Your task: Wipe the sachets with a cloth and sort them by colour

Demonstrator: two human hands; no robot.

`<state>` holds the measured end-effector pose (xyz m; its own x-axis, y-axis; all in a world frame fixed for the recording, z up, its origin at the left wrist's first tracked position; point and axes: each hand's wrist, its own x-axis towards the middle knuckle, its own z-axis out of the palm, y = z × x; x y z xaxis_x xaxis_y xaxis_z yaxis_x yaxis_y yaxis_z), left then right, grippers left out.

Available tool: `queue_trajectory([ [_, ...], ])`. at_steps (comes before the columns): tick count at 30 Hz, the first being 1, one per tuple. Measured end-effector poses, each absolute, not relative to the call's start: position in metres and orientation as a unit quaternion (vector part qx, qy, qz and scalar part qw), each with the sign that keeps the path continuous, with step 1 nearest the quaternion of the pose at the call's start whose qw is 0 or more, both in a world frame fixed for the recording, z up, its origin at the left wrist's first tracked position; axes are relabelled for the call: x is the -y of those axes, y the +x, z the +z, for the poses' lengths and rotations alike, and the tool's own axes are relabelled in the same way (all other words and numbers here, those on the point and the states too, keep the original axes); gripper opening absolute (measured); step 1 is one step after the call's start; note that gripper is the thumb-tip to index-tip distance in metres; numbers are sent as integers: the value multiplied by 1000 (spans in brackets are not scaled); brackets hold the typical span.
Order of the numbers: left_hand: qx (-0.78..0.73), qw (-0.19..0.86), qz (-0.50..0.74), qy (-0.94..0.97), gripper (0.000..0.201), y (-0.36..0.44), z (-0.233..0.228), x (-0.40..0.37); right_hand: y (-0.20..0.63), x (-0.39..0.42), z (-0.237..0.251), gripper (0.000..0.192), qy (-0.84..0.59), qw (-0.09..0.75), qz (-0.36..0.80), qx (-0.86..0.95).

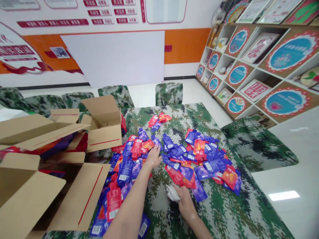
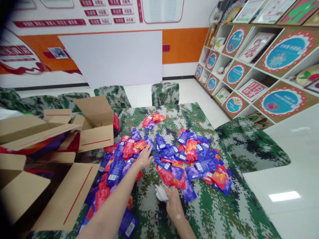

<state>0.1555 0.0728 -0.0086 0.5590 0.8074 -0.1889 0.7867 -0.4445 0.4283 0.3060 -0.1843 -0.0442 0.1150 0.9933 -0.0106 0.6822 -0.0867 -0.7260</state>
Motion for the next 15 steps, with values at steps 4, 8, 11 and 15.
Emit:
queue_trajectory([
  [4,-467,266,-1,843,64,164,-18,-58,307,183,-45,73,-679,299,265,616],
  [8,-449,284,-15,847,64,155,-15,-26,308,181,-38,72,-673,303,285,612],
  [11,-427,295,-12,855,68,148,-13,8,311,182,-26,70,-660,318,310,606],
  [15,-397,320,-3,860,75,141,-13,55,320,188,-10,67,-645,331,345,596],
])
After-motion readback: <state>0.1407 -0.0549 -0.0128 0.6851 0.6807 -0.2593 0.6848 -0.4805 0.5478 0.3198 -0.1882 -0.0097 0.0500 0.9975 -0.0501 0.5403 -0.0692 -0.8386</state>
